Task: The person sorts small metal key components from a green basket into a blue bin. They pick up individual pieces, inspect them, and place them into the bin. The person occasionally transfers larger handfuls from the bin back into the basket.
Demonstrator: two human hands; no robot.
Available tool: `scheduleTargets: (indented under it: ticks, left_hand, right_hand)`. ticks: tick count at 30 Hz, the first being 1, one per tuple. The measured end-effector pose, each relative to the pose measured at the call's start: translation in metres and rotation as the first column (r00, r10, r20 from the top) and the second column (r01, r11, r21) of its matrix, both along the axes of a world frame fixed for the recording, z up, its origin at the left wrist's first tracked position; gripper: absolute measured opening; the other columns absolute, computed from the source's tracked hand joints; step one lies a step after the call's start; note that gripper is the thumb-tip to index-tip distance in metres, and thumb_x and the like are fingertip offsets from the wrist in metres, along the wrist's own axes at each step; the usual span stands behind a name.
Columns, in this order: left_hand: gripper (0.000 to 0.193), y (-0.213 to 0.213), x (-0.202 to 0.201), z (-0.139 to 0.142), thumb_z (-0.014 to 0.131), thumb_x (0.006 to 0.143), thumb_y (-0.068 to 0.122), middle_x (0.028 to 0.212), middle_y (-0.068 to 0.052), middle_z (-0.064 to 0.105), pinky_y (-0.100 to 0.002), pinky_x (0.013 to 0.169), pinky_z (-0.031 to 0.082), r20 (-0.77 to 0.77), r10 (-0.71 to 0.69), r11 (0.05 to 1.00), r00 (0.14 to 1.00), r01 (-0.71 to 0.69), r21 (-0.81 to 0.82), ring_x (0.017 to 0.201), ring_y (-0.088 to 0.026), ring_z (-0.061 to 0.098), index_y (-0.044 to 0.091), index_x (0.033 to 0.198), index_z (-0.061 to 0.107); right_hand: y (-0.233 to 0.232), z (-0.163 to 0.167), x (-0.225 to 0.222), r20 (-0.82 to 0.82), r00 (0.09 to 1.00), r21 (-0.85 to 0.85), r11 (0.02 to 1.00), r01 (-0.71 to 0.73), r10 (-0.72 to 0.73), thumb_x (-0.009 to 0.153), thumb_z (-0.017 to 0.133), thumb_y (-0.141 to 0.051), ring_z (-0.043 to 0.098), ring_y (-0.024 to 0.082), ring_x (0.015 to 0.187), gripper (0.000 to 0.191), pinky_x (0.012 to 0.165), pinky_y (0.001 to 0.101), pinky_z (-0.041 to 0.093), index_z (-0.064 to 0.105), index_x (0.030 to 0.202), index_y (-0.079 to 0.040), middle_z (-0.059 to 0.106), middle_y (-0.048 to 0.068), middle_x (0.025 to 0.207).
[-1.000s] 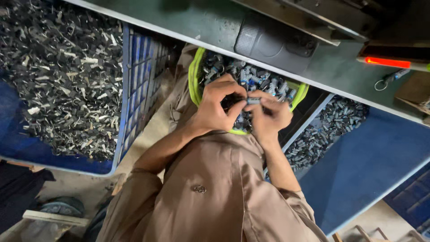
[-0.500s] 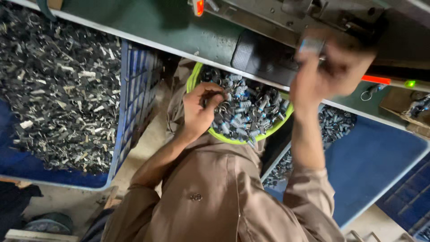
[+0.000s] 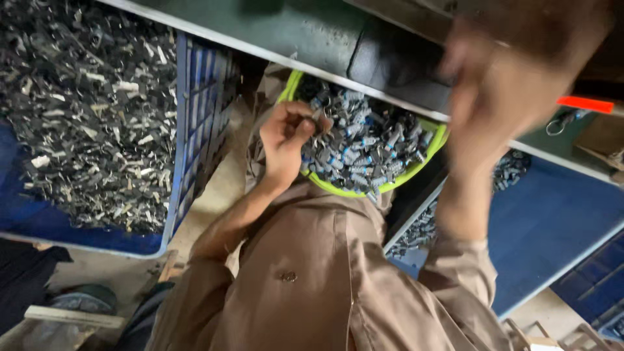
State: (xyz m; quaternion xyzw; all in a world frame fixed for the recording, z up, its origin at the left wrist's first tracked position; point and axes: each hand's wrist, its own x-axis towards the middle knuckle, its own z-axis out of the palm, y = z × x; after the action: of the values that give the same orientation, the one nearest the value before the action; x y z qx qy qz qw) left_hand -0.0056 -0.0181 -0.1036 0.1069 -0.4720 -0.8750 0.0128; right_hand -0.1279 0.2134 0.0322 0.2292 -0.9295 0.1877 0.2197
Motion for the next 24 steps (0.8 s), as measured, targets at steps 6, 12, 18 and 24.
scheduleTargets:
  ticks: [6, 12, 18, 24]
  left_hand:
    - [0.011, 0.001, 0.003, 0.002, 0.06, 0.103, -0.001, 0.104, -0.013, 0.072, -0.032, 0.091, 0.056, 0.041, 0.032, 0.999, 0.999, -0.033, 0.018, 0.096, -0.018, 0.068, -0.002, 0.114, 0.058]
    - [0.012, -0.004, -0.006, 0.028, 0.064, 0.104, 0.005, 0.111, -0.011, 0.067, -0.032, 0.095, 0.051, -0.058, -0.07, 0.994, 0.996, 0.075, 0.08, 0.1, -0.016, 0.061, 0.003, 0.112, 0.056]
    - [0.018, -0.012, -0.027, 0.066, 0.071, 0.088, 0.004, 0.101, -0.013, 0.065, -0.035, 0.085, 0.052, -0.16, -0.341, 0.759, 0.926, 0.17, -0.628, 0.094, -0.028, 0.065, 0.001, 0.102, 0.061]
    - [0.009, -0.002, -0.032, 0.066, 0.072, 0.084, -0.001, 0.087, -0.013, 0.064, -0.039, 0.081, 0.05, -0.226, -0.293, 0.759, 0.929, 0.083, -0.646, 0.085, -0.032, 0.062, 0.001, 0.089, 0.065]
  right_hand:
    - [-0.056, -0.034, 0.064, 0.511, 0.789, -0.242, 0.937, -0.25, 0.342, 0.079, 0.073, 0.001, 0.056, 0.043, 0.124, 0.035, 0.104, 0.0496, 0.048, 0.066, 0.114, 0.0, 0.064, 0.022, 0.136]
    - [-0.053, -0.062, 0.084, 0.514, 0.829, -0.344, 0.938, -0.034, 0.218, 0.083, 0.068, 0.012, 0.068, 0.039, 0.109, 0.026, 0.093, 0.0434, 0.054, 0.063, 0.106, 0.001, 0.068, 0.014, 0.113]
    - [-0.052, -0.093, 0.107, 0.55, 0.777, -0.781, 0.517, 0.35, 0.306, 0.099, 0.059, 0.02, 0.068, 0.02, 0.09, 0.021, 0.081, 0.0292, 0.058, 0.055, 0.109, 0.002, 0.068, 0.021, 0.114]
    - [-0.046, -0.105, 0.117, 0.534, 0.776, -0.789, 0.528, 0.314, 0.335, 0.092, 0.066, 0.023, 0.07, 0.022, 0.1, 0.037, 0.081, 0.0316, 0.06, 0.045, 0.111, 0.001, 0.067, 0.023, 0.107]
